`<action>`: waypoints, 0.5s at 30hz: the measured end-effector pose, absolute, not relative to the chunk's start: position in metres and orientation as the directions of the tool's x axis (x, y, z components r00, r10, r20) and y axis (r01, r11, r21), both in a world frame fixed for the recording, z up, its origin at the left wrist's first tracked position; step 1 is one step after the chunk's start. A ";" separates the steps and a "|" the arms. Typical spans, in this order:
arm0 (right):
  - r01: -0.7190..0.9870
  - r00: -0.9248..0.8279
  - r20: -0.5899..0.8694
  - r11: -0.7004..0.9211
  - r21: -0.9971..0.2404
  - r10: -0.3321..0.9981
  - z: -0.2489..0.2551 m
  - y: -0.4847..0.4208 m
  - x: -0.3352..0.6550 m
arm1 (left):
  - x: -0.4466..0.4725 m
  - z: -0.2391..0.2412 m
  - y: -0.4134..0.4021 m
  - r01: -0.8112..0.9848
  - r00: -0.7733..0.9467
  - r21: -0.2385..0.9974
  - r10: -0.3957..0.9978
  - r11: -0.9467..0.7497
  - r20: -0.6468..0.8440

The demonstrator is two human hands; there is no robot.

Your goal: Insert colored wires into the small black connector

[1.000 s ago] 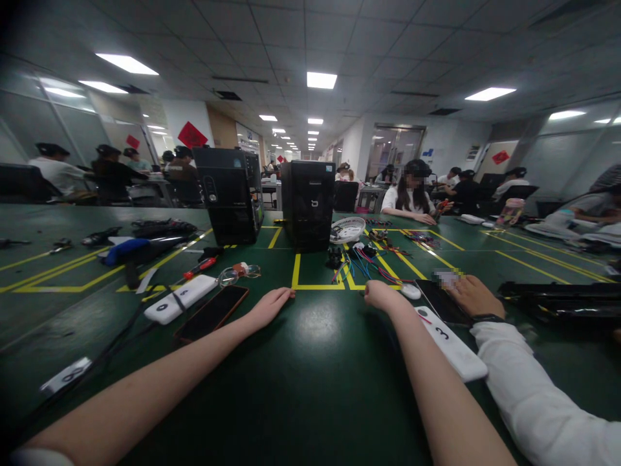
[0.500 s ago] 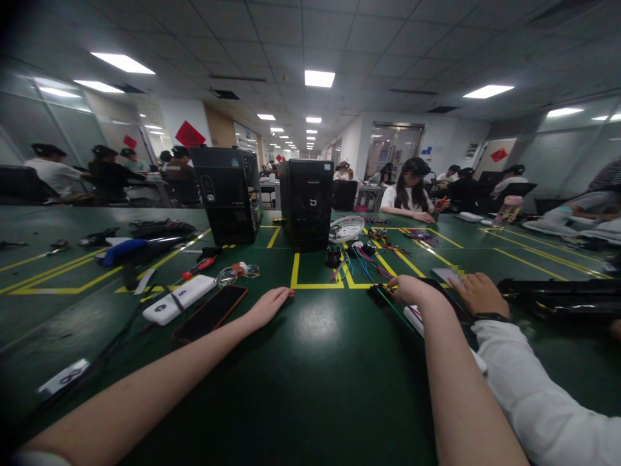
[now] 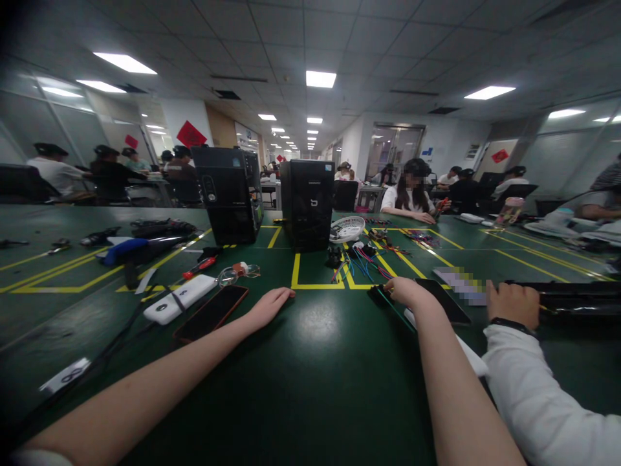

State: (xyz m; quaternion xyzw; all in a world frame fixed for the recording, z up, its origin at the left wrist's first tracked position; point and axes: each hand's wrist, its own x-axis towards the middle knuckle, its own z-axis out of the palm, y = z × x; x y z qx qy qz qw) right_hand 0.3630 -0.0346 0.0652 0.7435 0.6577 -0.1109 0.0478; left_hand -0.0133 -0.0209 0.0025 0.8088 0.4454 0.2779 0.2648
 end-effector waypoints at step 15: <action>0.994 0.085 -0.308 -0.100 -0.032 0.948 0.069 -0.042 0.349 | -0.014 0.007 -0.024 0.551 0.458 0.701 0.866 -0.453 0.200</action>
